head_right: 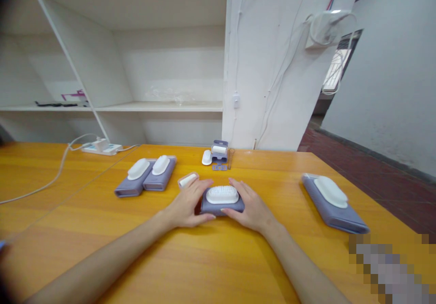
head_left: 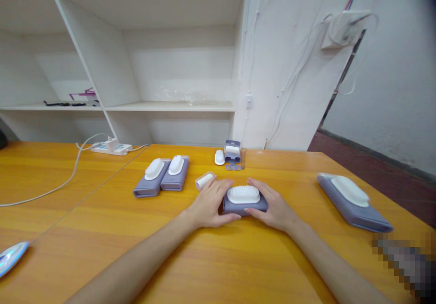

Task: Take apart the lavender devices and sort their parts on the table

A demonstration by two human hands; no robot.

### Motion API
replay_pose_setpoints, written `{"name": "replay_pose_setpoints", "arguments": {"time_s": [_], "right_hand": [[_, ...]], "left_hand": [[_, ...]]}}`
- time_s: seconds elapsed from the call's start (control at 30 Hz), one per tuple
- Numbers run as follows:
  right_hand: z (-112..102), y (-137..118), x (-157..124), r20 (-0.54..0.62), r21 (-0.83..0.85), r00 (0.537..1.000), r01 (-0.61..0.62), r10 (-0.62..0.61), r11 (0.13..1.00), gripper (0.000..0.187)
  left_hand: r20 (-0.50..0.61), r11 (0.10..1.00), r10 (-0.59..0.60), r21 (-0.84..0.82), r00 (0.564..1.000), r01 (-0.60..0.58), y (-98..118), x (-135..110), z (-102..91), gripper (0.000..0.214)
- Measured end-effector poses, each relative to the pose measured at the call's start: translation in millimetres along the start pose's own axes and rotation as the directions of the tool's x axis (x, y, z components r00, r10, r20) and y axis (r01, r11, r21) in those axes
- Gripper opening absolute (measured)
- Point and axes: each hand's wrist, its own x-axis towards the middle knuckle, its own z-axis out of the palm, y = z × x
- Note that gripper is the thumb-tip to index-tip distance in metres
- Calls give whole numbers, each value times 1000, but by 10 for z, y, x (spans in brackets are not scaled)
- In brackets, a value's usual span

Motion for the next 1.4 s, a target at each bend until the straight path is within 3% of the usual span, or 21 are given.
{"name": "replay_pose_setpoints", "arguments": {"time_s": [0.17, 0.27, 0.4, 0.5, 0.63, 0.9, 1.1, 1.4], "right_hand": [[3, 8, 56, -122, -75, 993, -12, 3, 997, 62], [-7, -6, 85, -132, -66, 991, -31, 22, 997, 51], [73, -146, 90, -108, -71, 993, -61, 53, 996, 63], [228, -320, 109, -163, -77, 978, -145, 131, 986, 81], [398, -487, 177, -270, -75, 933, -268, 239, 961, 99], [436, -475, 236, -307, -47, 909, -309, 281, 950, 105], [441, -393, 218, -271, -69, 928, -282, 255, 957, 99], [338, -463, 283, -284, 6, 912, -308, 297, 952, 83]], "left_hand": [[-19, 979, -160, -131, 987, 156, 72, 4, 80, 91], [-24, 968, -208, -146, 978, 202, 48, 7, 101, 97], [-40, 956, -259, -151, 965, 250, 33, 24, 160, 98], [-60, 945, -294, -170, 954, 281, 33, 51, 231, 95], [-60, 925, -287, -275, 956, 261, 24, 94, 271, 99], [-65, 889, -278, -395, 958, 231, -20, 110, 255, 119], [-57, 882, -251, -424, 966, 204, -11, 48, 234, 115], [-72, 891, -258, -404, 963, 209, 32, 56, 241, 111]]}}
